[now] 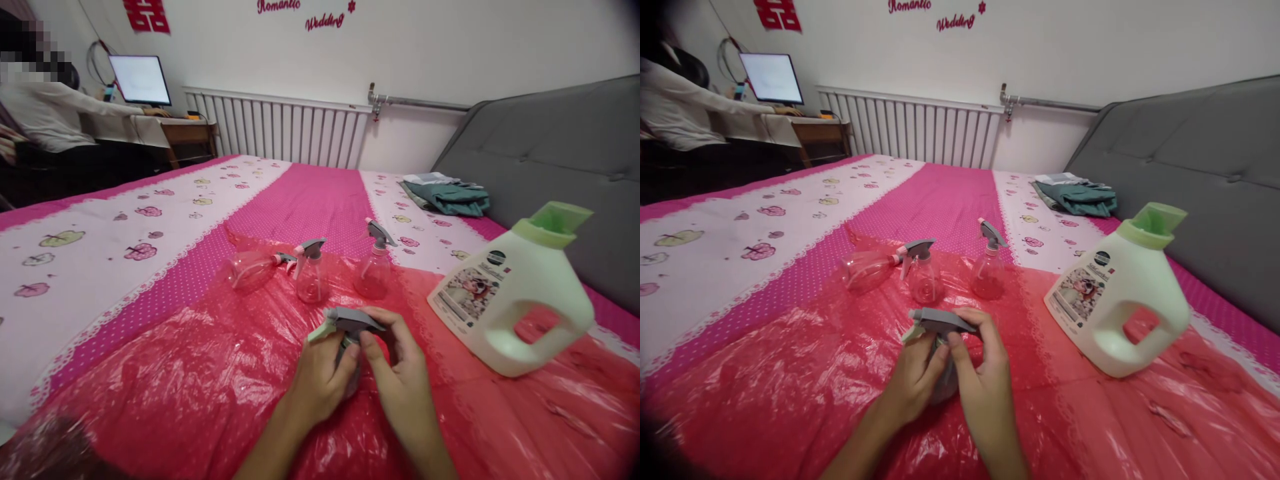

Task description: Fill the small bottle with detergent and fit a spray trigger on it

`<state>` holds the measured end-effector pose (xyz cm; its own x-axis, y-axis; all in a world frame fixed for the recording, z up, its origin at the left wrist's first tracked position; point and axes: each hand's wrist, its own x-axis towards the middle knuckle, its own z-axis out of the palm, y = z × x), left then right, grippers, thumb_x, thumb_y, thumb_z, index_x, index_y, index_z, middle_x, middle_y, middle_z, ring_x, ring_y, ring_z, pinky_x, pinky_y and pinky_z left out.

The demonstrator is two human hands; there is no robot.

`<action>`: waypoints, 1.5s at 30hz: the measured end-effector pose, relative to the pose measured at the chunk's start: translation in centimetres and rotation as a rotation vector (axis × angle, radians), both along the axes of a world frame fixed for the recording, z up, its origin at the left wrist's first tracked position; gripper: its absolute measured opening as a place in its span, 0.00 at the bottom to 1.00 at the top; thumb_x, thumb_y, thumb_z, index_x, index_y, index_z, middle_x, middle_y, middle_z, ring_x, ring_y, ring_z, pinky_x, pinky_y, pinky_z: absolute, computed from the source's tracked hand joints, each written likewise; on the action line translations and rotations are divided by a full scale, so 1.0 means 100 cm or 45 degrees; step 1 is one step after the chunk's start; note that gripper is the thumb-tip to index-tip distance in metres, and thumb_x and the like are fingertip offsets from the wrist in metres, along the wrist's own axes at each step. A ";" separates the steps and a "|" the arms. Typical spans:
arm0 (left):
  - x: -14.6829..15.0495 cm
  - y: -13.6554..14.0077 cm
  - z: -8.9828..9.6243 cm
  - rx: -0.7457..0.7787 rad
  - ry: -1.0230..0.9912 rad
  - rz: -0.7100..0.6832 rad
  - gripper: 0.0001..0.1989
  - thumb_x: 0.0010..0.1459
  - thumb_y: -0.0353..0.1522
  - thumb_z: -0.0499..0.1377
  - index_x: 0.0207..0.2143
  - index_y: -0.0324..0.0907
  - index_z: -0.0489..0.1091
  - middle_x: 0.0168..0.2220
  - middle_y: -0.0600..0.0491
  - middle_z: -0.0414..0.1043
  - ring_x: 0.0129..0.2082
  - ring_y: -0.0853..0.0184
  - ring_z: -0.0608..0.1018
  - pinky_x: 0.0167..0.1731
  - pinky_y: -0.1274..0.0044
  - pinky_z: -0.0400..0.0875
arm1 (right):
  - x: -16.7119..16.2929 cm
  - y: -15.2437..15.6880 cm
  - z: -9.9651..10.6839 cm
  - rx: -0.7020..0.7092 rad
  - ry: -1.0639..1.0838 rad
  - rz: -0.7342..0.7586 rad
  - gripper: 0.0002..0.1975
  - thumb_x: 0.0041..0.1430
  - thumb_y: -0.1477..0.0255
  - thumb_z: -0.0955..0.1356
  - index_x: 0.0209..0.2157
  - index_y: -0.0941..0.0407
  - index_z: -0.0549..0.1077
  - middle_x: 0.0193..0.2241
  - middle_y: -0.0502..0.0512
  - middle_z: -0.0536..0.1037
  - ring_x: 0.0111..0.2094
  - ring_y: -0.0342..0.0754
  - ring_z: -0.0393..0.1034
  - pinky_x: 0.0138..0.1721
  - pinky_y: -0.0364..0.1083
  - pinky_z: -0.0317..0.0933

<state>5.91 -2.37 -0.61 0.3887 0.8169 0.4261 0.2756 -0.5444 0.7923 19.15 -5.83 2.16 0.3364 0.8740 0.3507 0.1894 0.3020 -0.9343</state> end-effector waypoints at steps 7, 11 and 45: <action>-0.002 0.000 -0.009 -0.008 0.056 0.095 0.22 0.75 0.46 0.49 0.58 0.40 0.68 0.51 0.41 0.79 0.48 0.49 0.80 0.48 0.61 0.71 | 0.002 0.004 0.010 0.113 0.022 -0.131 0.16 0.68 0.55 0.70 0.43 0.55 0.74 0.41 0.55 0.79 0.43 0.44 0.75 0.45 0.41 0.69; -0.003 0.000 -0.010 0.011 0.071 0.074 0.21 0.75 0.45 0.50 0.60 0.42 0.67 0.53 0.41 0.78 0.51 0.49 0.79 0.50 0.60 0.70 | 0.002 0.003 0.013 0.112 0.030 -0.128 0.16 0.68 0.56 0.70 0.43 0.55 0.73 0.39 0.54 0.79 0.40 0.44 0.75 0.42 0.41 0.69; 0.001 0.002 -0.007 -0.139 -0.029 0.085 0.17 0.74 0.45 0.51 0.50 0.41 0.68 0.43 0.46 0.77 0.41 0.54 0.77 0.41 0.67 0.66 | -0.001 0.007 -0.008 -0.074 -0.065 -0.053 0.19 0.68 0.51 0.67 0.42 0.54 0.71 0.36 0.51 0.76 0.39 0.44 0.72 0.42 0.43 0.63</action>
